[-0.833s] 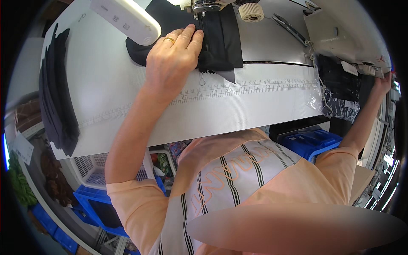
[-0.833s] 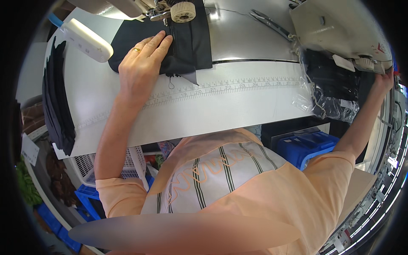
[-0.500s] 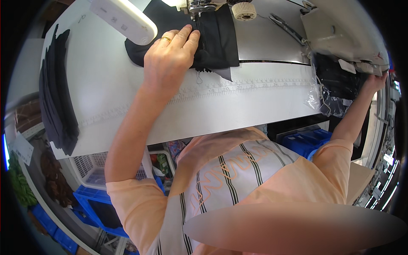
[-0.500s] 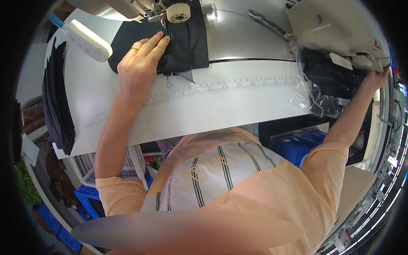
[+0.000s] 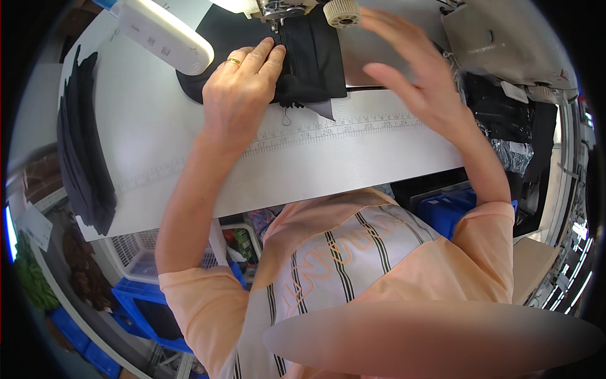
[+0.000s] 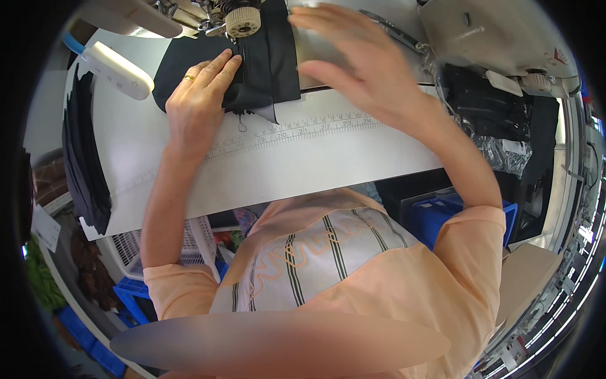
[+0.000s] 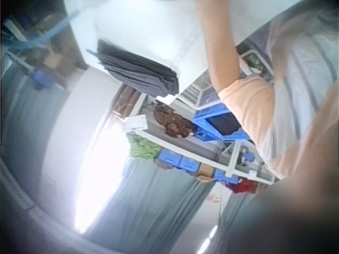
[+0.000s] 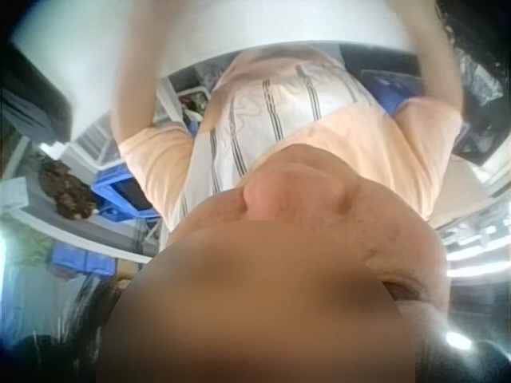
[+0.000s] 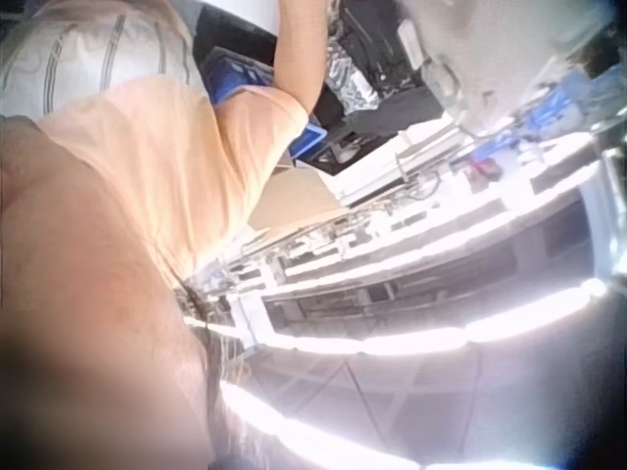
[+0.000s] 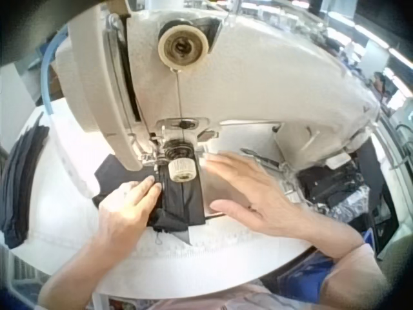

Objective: Sewing and trimming leather components for a bag assembly using an industrial sewing machine.

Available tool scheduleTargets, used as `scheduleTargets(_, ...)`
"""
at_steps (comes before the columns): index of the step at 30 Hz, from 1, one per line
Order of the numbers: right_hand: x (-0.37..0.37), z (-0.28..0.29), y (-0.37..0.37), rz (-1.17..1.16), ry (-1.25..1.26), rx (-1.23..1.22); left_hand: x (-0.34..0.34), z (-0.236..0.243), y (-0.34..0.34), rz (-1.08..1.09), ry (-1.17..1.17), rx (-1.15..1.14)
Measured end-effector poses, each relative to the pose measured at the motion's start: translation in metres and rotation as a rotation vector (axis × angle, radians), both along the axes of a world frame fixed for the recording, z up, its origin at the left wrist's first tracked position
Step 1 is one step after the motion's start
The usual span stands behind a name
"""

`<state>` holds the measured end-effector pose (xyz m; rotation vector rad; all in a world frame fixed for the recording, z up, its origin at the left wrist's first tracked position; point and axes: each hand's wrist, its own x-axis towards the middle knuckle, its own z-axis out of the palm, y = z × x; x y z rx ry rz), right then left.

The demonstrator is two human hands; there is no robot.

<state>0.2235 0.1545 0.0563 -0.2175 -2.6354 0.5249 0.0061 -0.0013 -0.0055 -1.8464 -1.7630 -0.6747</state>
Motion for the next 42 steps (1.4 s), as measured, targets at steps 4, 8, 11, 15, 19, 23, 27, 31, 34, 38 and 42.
scheduleTargets(4,-0.068,-0.040,0.003,0.024,-0.058,-0.187,0.001,0.000,0.001,0.014,0.026,0.035)
scheduleTargets(8,-0.078,-0.051,0.007,0.001,-0.126,0.147,0.001,-0.001,0.001,0.020,0.034,0.030)
scheduleTargets(11,-0.077,-0.055,0.009,0.041,-0.114,0.130,0.001,-0.001,0.001,0.025,0.014,0.016)
scheduleTargets(15,-0.077,-0.059,0.012,0.036,-0.131,0.205,0.002,0.000,0.001,0.032,0.022,0.011)
scheduleTargets(19,-0.078,-0.059,0.012,0.025,-0.181,0.187,0.002,0.000,0.001,0.026,0.012,0.026)
scheduleTargets(23,-0.079,-0.056,0.011,0.024,-0.158,0.234,0.001,0.000,0.001,0.016,0.012,0.019)
scheduleTargets(27,-0.080,-0.054,0.012,0.029,-0.171,0.199,0.001,0.000,0.001,0.014,0.014,0.011)
scheduleTargets(31,-0.080,-0.052,0.012,0.032,-0.297,0.168,0.001,0.001,0.001,0.007,0.011,0.026)
scheduleTargets(34,-0.081,-0.053,0.012,0.024,-0.186,0.182,0.000,0.001,0.001,-0.004,0.001,0.038)
scheduleTargets(38,-0.082,-0.055,0.012,0.003,-0.187,0.150,-0.001,0.001,0.002,0.004,0.004,0.023)
scheduleTargets(42,-0.080,-0.058,0.009,-0.019,-0.154,0.223,-0.003,0.001,0.003,-0.002,0.007,0.022)
